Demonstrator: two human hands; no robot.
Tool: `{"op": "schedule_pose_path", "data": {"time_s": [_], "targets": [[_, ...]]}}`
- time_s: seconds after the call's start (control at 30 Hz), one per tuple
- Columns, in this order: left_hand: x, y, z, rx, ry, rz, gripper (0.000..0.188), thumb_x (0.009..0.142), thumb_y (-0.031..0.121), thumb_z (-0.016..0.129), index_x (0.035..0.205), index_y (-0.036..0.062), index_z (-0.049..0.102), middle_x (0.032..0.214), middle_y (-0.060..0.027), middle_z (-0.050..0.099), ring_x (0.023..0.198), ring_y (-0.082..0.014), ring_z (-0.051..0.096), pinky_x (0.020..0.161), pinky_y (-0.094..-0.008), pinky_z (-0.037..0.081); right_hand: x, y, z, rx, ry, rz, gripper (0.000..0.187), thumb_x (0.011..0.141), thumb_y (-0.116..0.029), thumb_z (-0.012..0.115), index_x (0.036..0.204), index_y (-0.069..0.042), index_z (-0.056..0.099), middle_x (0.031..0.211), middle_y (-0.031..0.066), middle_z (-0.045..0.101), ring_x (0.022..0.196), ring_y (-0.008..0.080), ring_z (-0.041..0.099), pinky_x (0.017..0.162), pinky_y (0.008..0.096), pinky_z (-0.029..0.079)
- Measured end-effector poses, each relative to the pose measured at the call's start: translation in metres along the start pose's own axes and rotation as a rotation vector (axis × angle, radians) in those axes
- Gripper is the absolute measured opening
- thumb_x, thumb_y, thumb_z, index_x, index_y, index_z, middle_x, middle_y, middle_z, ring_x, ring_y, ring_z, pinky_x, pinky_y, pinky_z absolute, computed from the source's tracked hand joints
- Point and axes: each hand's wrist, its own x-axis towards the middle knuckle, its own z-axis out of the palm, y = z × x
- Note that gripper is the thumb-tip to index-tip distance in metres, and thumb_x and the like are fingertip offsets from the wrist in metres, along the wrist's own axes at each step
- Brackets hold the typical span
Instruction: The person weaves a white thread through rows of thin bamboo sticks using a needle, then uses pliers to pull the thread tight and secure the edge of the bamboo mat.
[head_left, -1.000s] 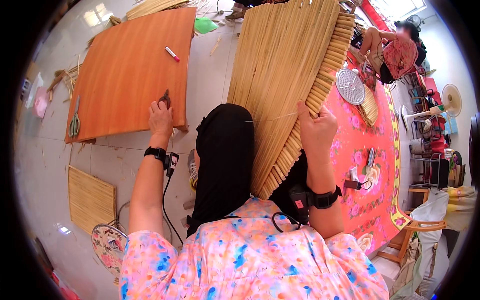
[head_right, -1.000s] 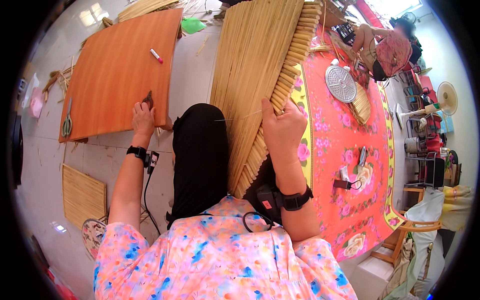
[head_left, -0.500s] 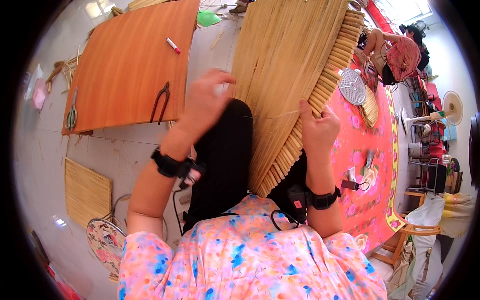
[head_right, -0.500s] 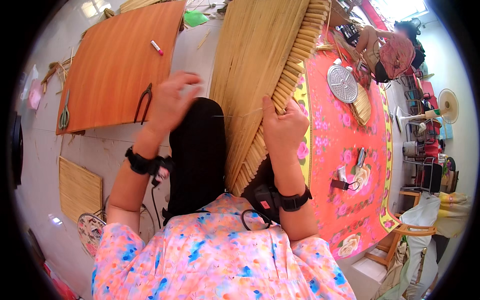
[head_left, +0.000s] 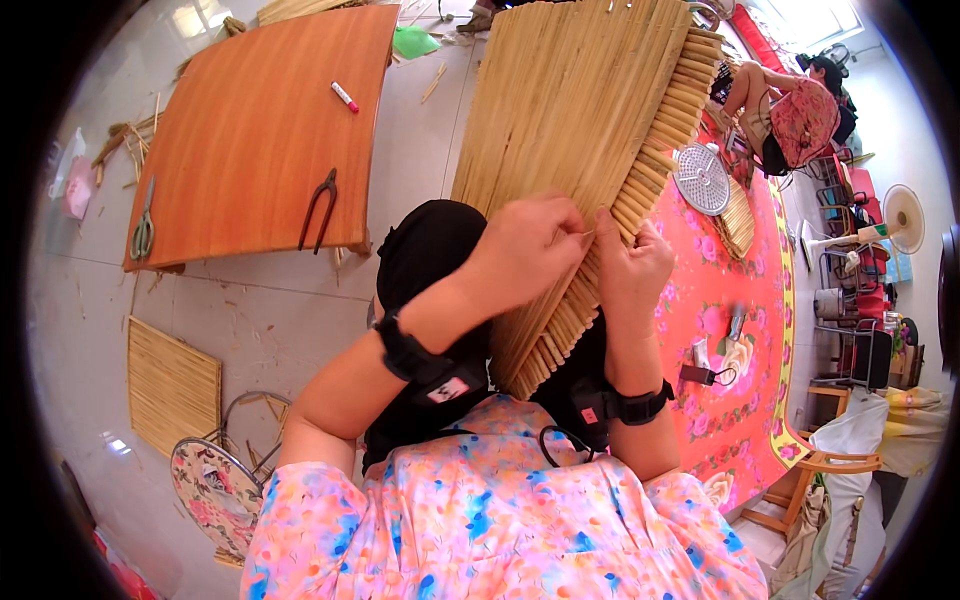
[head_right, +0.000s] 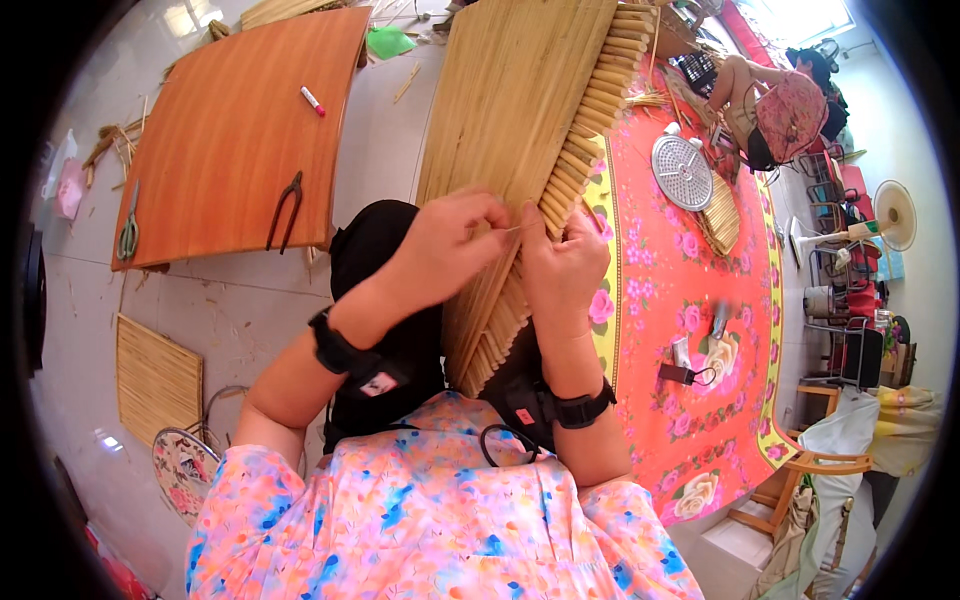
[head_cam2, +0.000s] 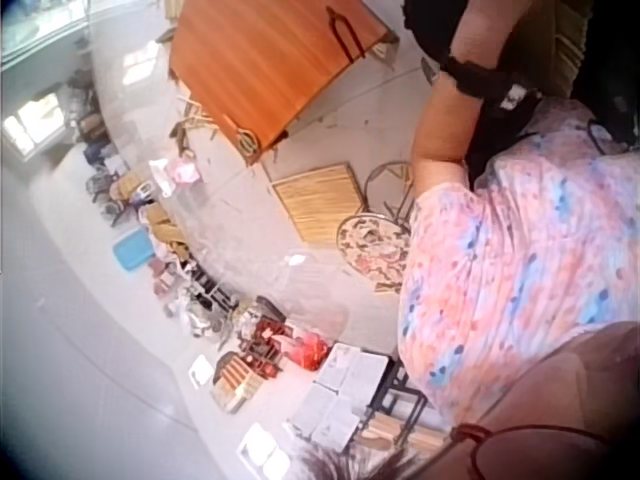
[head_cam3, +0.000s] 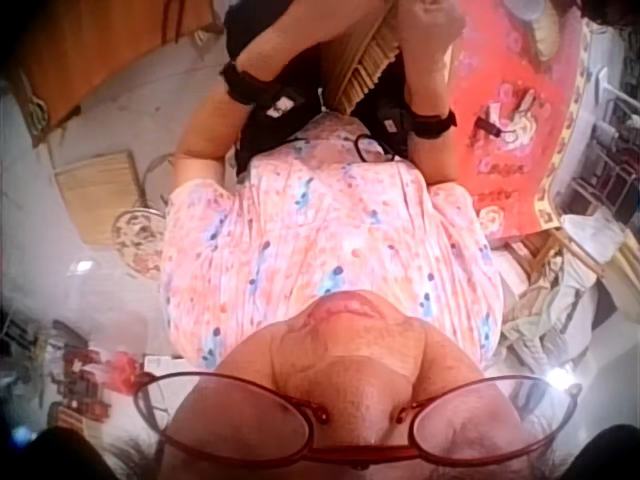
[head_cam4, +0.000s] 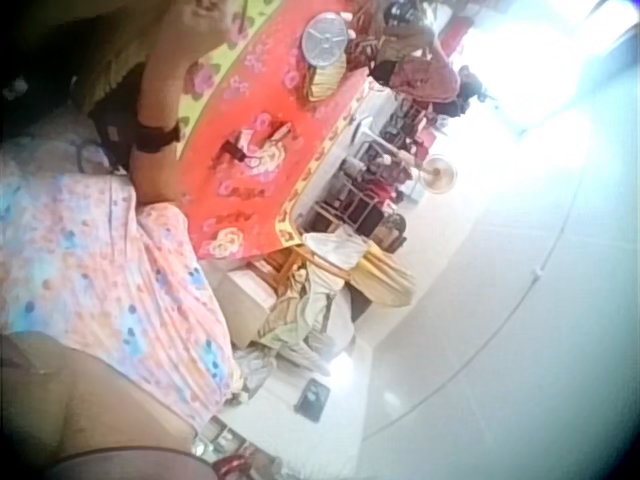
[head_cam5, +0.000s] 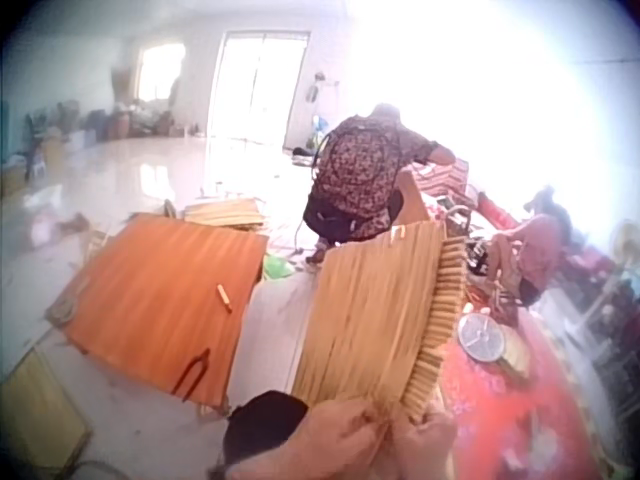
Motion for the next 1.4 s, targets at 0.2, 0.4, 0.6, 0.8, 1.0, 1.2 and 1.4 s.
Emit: {"op": "schedule_pose_path", "data": {"time_s": [0.2, 0.4, 0.6, 0.8, 1.0, 1.2, 1.4], "targets": [[-0.013, 0.015, -0.069, -1.297, -0.116, -0.171, 0.022, 0.096, 0.025, 0.055, 0.101, 0.0048, 0.058, 0.097, -0.0041, 0.059, 0.084, -0.0182, 0.055, 0.083, -0.0354, 0.047, -0.001, 0.008, 0.002, 0.065, -0.008, 0.037, 0.024, 0.084, -0.020, 0.071, 0.085, 0.003, 0.065, 0.065, 0.0072, 0.059, 0.057, 0.0090, 0.045, 0.054, 0.0283, 0.040], [-0.065, 0.028, -0.248, -1.100, 0.328, 0.034, 0.009, 0.098, 0.011, 0.050, 0.102, 0.0021, 0.049, 0.079, -0.0003, 0.035, 0.069, -0.0118, 0.032, 0.064, -0.0268, 0.032, -0.001, 0.015, -0.002, -0.059, -0.005, -0.041, 0.027, 0.081, -0.019, 0.072, 0.074, 0.002, 0.056, 0.061, 0.0118, 0.047, 0.051, 0.0211, 0.040, 0.051, 0.0325, 0.037], [-0.133, 0.064, -0.293, -0.664, 0.391, -0.155, 0.012, 0.100, 0.016, 0.049, 0.097, 0.0044, 0.047, 0.078, 0.0014, 0.032, 0.068, -0.0099, 0.031, 0.062, -0.0245, 0.030, -0.004, -0.007, 0.008, -0.074, -0.008, -0.153, 0.027, 0.080, -0.018, 0.072, 0.072, 0.001, 0.054, 0.060, 0.0147, 0.048, 0.051, 0.0297, 0.047, 0.050, 0.0359, 0.038], [-0.157, 0.081, -0.296, -0.577, 0.404, -0.203, 0.015, 0.099, 0.017, 0.053, 0.092, 0.0073, 0.044, 0.078, 0.0017, 0.035, 0.067, -0.0089, 0.032, 0.061, -0.0241, 0.029, -0.005, -0.012, 0.004, -0.230, -0.047, -0.146, 0.030, 0.078, -0.020, 0.073, 0.070, 0.000, 0.053, 0.060, 0.0160, 0.049, 0.053, 0.0332, 0.050, 0.052, 0.0375, 0.040], [-0.142, 0.085, -0.275, -0.727, 0.432, -0.126, 0.012, 0.100, 0.015, 0.050, 0.096, 0.0042, 0.045, 0.077, 0.0018, 0.034, 0.068, -0.0089, 0.033, 0.062, -0.0245, 0.030, -0.004, -0.019, 0.005, -0.185, -0.065, -0.112, 0.027, 0.078, -0.022, 0.073, 0.087, 0.001, 0.062, 0.069, 0.0157, 0.057, 0.059, 0.0301, 0.058, 0.057, 0.0361, 0.046], [-0.102, 0.093, -0.198, -1.140, 0.331, -0.107, 0.014, 0.097, 0.015, 0.053, 0.101, 0.0024, 0.049, 0.079, 0.0007, 0.038, 0.069, -0.0100, 0.036, 0.062, -0.0258, 0.032, -0.012, -0.034, -0.026, 0.403, -0.249, -0.017, 0.039, 0.088, -0.012, 0.062, 0.124, 0.003, 0.060, 0.110, 0.0113, 0.061, 0.099, 0.0188, 0.061, 0.081, 0.0317, 0.051], [-0.071, 0.103, -0.131, -1.329, 0.264, -0.207, 0.012, 0.102, 0.016, 0.043, 0.098, 0.0054, 0.047, 0.080, 0.0006, 0.040, 0.070, -0.0112, 0.037, 0.064, -0.0267, 0.035, -0.033, -0.069, -0.045, 0.242, -0.298, -0.198, 0.019, 0.086, 0.001, 0.059, 0.103, 0.005, 0.066, 0.104, 0.0113, 0.064, 0.087, 0.0140, 0.060, 0.077, 0.0264, 0.049]]}}
